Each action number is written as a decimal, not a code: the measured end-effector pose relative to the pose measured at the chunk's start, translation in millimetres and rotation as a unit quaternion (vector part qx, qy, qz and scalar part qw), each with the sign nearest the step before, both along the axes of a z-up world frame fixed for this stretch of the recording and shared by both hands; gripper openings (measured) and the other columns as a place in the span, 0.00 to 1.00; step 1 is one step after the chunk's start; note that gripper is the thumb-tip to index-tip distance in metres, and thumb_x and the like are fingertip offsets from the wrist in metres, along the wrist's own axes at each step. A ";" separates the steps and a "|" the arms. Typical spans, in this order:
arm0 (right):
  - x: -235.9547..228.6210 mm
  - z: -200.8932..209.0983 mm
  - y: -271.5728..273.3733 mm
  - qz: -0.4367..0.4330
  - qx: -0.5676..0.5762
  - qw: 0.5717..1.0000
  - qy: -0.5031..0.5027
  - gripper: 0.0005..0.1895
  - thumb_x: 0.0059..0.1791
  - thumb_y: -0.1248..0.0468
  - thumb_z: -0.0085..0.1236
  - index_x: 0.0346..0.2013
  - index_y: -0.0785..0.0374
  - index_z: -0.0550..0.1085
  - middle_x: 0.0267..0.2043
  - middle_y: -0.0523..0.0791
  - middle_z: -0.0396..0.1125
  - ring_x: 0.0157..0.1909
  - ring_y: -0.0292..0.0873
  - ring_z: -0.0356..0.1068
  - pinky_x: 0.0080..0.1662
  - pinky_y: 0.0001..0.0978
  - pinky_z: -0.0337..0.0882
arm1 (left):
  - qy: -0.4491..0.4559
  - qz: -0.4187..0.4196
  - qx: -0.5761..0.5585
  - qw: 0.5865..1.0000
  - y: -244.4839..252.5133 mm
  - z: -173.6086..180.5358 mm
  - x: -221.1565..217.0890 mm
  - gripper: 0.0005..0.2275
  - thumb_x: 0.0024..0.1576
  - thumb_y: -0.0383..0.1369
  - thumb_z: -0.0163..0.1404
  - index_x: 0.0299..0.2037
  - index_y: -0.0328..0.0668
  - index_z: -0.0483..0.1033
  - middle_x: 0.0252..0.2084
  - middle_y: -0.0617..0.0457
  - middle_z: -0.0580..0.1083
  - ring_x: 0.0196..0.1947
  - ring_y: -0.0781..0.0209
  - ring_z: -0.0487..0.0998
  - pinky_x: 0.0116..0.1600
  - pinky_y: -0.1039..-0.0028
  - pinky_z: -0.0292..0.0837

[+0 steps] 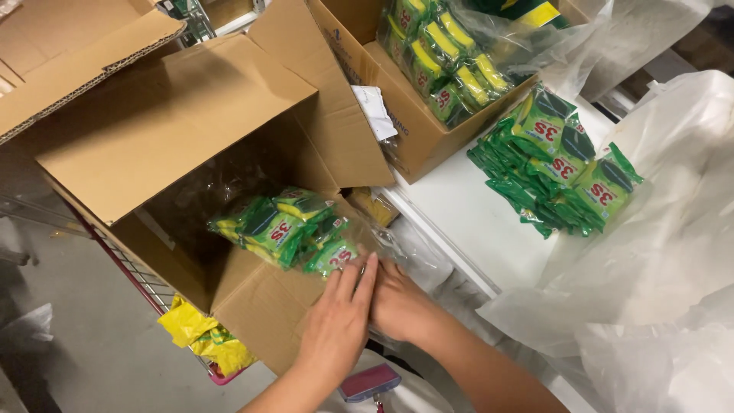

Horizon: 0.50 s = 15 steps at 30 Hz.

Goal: The person repeatedly picks green and yellow packaged items from a cardboard box, removes them from a clear plastic wrapper, and places them on a white surface. The person continues this process for multiple items throughout the clip.

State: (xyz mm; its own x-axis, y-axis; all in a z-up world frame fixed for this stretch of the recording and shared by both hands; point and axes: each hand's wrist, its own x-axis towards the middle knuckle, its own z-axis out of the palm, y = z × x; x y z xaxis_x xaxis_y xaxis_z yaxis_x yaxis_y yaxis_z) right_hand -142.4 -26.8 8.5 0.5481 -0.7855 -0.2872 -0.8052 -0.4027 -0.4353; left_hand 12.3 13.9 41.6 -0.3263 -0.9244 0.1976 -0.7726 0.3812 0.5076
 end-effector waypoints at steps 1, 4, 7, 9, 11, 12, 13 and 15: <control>7.1 -9.0 -5.8 -0.036 0.018 0.999 0.000 0.33 0.49 0.53 0.53 0.68 0.57 0.61 0.75 0.58 0.44 0.71 0.61 0.51 0.68 0.52 0.53 | -0.002 -0.004 0.008 1.000 2.6 -0.5 -0.1 0.35 0.46 0.20 0.47 0.69 0.35 0.58 0.58 0.43 0.66 0.56 0.42 0.70 0.47 0.63 0.76; 16.8 -22.0 -24.8 -0.041 0.042 0.991 0.124 0.35 0.52 0.48 0.47 0.73 0.52 0.54 0.79 0.57 0.36 0.76 0.62 0.41 0.70 0.58 0.43 | -0.014 -0.013 0.042 0.999 8.0 -0.6 -0.5 0.36 0.46 0.20 0.47 0.71 0.35 0.56 0.57 0.45 0.67 0.52 0.44 0.70 0.47 0.63 0.75; 22.3 -25.3 -33.0 -0.038 0.058 0.977 0.200 0.40 0.52 0.45 0.45 0.76 0.51 0.48 0.79 0.57 0.32 0.77 0.64 0.37 0.72 0.58 0.39 | -0.003 -0.024 0.041 0.999 9.6 -0.4 0.8 0.38 0.44 0.18 0.47 0.71 0.33 0.56 0.55 0.44 0.67 0.50 0.44 0.70 0.47 0.62 0.75; 22.1 -28.7 -39.0 -0.030 0.076 0.973 0.218 0.40 0.53 0.45 0.43 0.76 0.50 0.46 0.80 0.57 0.29 0.78 0.63 0.35 0.73 0.57 0.37 | 0.020 -0.022 0.033 0.999 8.5 -0.3 1.8 0.39 0.42 0.17 0.48 0.71 0.33 0.57 0.54 0.44 0.67 0.50 0.43 0.69 0.48 0.62 0.75; 19.4 -36.8 -44.5 -0.004 0.102 0.966 0.238 0.37 0.53 0.47 0.40 0.76 0.46 0.45 0.81 0.56 0.25 0.79 0.60 0.33 0.74 0.57 0.35 | 0.047 -0.012 0.032 0.998 7.6 0.8 2.9 0.39 0.41 0.16 0.48 0.70 0.34 0.59 0.55 0.44 0.68 0.50 0.42 0.69 0.49 0.62 0.75; 16.5 -41.4 -44.5 0.012 0.049 0.973 0.224 0.37 0.54 0.49 0.41 0.76 0.50 0.45 0.80 0.57 0.26 0.79 0.61 0.31 0.72 0.59 0.34 | 0.044 -0.003 0.032 0.998 6.2 1.6 2.7 0.38 0.41 0.16 0.48 0.69 0.35 0.60 0.56 0.45 0.68 0.50 0.42 0.69 0.49 0.62 0.74; 12.6 -45.3 -43.8 0.028 -0.005 0.977 0.210 0.38 0.54 0.51 0.42 0.76 0.54 0.44 0.78 0.59 0.27 0.79 0.62 0.30 0.70 0.60 0.33 | 0.041 0.005 0.033 0.999 4.5 2.5 2.4 0.37 0.41 0.16 0.49 0.69 0.36 0.61 0.56 0.45 0.68 0.50 0.42 0.69 0.49 0.62 0.74; 1.6 -46.2 -42.7 0.038 -0.057 0.983 0.168 0.39 0.53 0.55 0.44 0.76 0.59 0.45 0.78 0.61 0.29 0.79 0.63 0.30 0.70 0.57 0.34 | 0.044 0.014 0.039 0.998 0.0 4.2 1.4 0.36 0.42 0.16 0.49 0.68 0.36 0.62 0.58 0.45 0.68 0.51 0.41 0.69 0.49 0.61 0.74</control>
